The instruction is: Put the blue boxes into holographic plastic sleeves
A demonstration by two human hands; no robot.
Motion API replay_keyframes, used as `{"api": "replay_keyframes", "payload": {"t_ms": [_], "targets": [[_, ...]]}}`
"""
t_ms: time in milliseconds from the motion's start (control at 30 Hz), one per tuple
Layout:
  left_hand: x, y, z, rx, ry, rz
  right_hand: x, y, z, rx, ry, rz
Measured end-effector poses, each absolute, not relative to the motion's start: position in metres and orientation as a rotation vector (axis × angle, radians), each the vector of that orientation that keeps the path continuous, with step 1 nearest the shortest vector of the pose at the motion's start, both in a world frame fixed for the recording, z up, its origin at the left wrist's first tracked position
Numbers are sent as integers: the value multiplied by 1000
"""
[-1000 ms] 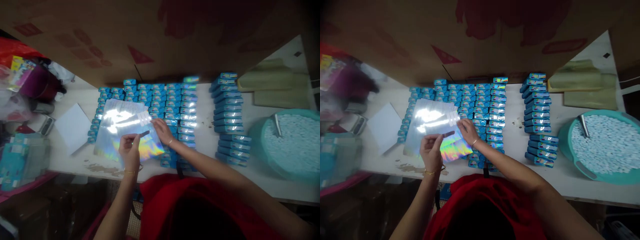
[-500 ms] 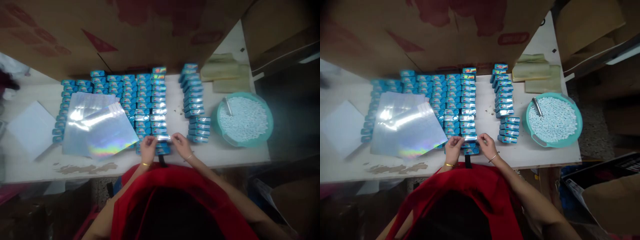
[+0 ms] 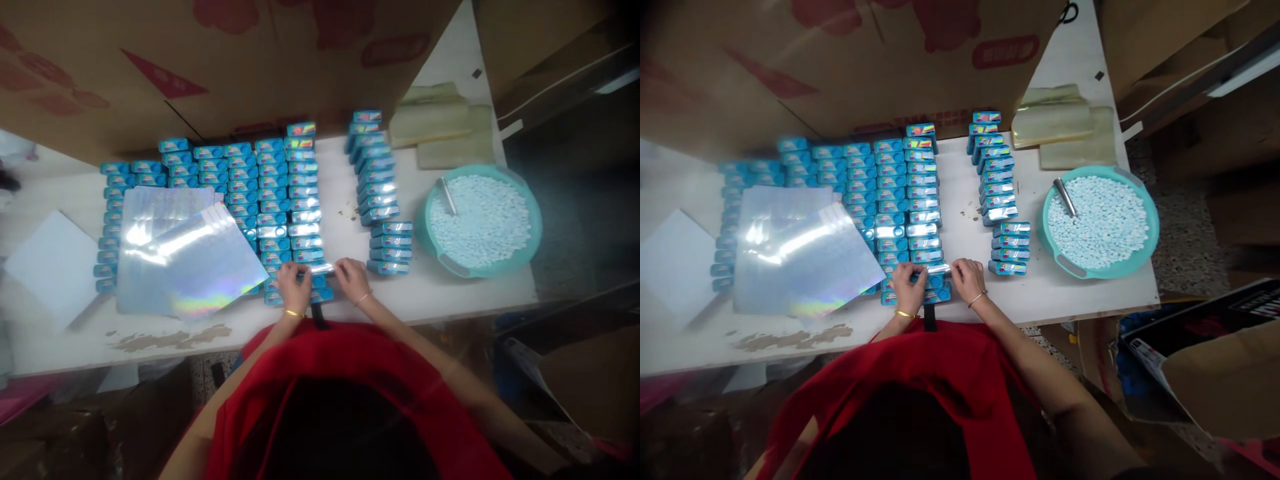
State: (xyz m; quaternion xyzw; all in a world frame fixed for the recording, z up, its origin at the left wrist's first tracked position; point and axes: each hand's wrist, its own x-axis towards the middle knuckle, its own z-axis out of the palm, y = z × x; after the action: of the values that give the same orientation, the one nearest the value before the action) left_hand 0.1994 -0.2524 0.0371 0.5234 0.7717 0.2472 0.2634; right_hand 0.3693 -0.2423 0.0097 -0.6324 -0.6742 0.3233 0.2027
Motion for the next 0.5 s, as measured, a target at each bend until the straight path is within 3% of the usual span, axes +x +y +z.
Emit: {"api": "replay_keyframes", "payload": {"t_ms": [367,500], "targets": [[198,-249,38,1541,2153,460,363,-242,-7,-1766,-1780,1011],[184,-260,42,1841,1976,298,372,-252,-3,-1744,-1804,945]]}}
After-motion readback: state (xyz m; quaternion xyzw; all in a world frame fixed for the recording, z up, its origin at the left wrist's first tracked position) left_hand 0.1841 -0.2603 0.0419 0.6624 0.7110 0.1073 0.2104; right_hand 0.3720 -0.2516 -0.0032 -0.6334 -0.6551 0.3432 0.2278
